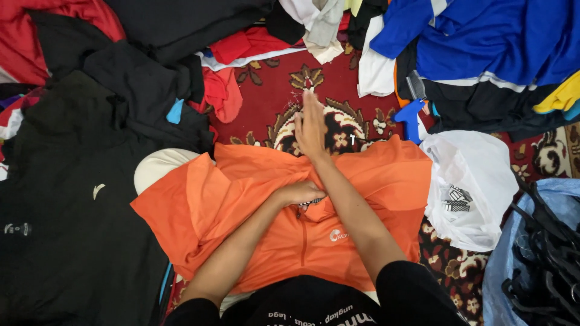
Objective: A person sits on the floor sorting, inspecting, and folding various items of clothing like jackets and shirts, occasionally using a small tool to detail them.
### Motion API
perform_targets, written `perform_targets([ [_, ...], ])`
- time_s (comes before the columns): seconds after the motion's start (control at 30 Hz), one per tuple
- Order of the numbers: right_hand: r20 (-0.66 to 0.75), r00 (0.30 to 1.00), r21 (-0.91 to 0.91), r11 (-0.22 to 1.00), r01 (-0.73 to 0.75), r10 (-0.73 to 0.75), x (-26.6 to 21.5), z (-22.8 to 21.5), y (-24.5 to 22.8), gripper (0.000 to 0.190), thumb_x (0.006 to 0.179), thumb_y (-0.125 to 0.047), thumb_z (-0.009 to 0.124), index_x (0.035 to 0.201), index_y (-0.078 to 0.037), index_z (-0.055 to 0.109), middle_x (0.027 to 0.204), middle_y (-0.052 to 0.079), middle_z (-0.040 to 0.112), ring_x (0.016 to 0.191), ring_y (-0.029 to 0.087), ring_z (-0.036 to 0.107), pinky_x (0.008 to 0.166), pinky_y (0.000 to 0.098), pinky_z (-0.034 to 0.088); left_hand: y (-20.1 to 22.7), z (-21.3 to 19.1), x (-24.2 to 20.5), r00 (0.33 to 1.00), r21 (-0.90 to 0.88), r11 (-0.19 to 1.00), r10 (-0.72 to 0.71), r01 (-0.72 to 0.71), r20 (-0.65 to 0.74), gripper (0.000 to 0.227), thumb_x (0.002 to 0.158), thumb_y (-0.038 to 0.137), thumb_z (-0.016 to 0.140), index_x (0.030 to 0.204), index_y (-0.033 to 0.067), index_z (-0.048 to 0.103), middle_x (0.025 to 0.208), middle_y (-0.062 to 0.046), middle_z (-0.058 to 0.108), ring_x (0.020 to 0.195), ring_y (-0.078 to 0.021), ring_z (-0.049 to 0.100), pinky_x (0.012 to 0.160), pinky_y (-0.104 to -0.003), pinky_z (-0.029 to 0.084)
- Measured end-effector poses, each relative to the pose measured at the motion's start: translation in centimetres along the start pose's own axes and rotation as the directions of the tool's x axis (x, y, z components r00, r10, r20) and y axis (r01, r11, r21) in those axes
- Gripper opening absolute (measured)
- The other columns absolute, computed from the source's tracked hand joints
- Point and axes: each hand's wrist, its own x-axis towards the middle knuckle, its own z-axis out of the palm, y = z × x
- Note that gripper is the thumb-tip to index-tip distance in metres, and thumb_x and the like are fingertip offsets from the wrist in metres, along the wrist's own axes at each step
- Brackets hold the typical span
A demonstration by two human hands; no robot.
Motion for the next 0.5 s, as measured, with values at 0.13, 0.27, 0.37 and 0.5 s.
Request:
perform_targets([
  [0.13,0.236,0.961,0.016,0.988,-0.154,0.146,-0.7,0.1,1.5,0.064,0.109,-0.029,0.050,0.163,-0.004,0.024,0.167,0.023,0.023,0.155,0.039,0.022,0.125,0.0566,0.015,0.0,-0.3,0.3,0.999,-0.016,0.999,0.033,-0.033,-0.005,0.035,0.082,0.037,0.064,0.075,0.0043,0.073,0.063,-0.011,0.065,0.044,-0.0187,0.065,0.037,-0.026,0.053],
  [0.27,0.399,0.852,0.310,0.825,-0.472,0.338,0.5,-3.9,2.9,0.032,0.104,-0.031,0.061,0.133,-0.023,0.068,0.129,0.009,0.067,0.117,0.027,0.063,0.094,0.0389,0.048,-0.1,-1.2,-0.8,0.969,-0.023,0.968,0.248,-0.248,-0.023,0.031,0.090,0.025,0.057,0.093,-0.0017,0.072,0.082,-0.021,0.067,0.072,-0.0319,0.065,0.064,-0.037,0.052],
  [0.37,0.396,0.797,0.419,0.682,-0.599,0.456,0.0,-8.5,3.4,0.023,0.104,-0.028,0.061,0.124,-0.027,0.074,0.110,0.009,0.076,0.091,0.025,0.077,0.062,0.0308,0.062,2.9,-3.4,-4.8,0.871,-0.113,0.873,0.448,-0.475,-0.200,0.026,0.094,0.015,0.059,0.111,-0.0015,0.069,0.100,-0.019,0.066,0.098,-0.0329,0.064,0.090,-0.043,0.049],
  [0.5,0.126,0.904,0.232,0.874,-0.426,0.408,-1.2,-17.8,-0.1,0.019,0.102,-0.020,0.066,0.117,-0.019,0.077,0.108,0.010,0.077,0.096,0.031,0.074,0.071,0.0372,0.062,4.9,-6.6,-6.1,0.574,-0.245,0.554,0.563,-0.796,-0.594,0.046,0.092,0.020,0.077,0.133,0.0071,0.060,0.129,-0.014,0.060,0.127,-0.0282,0.056,0.109,-0.041,0.045],
])
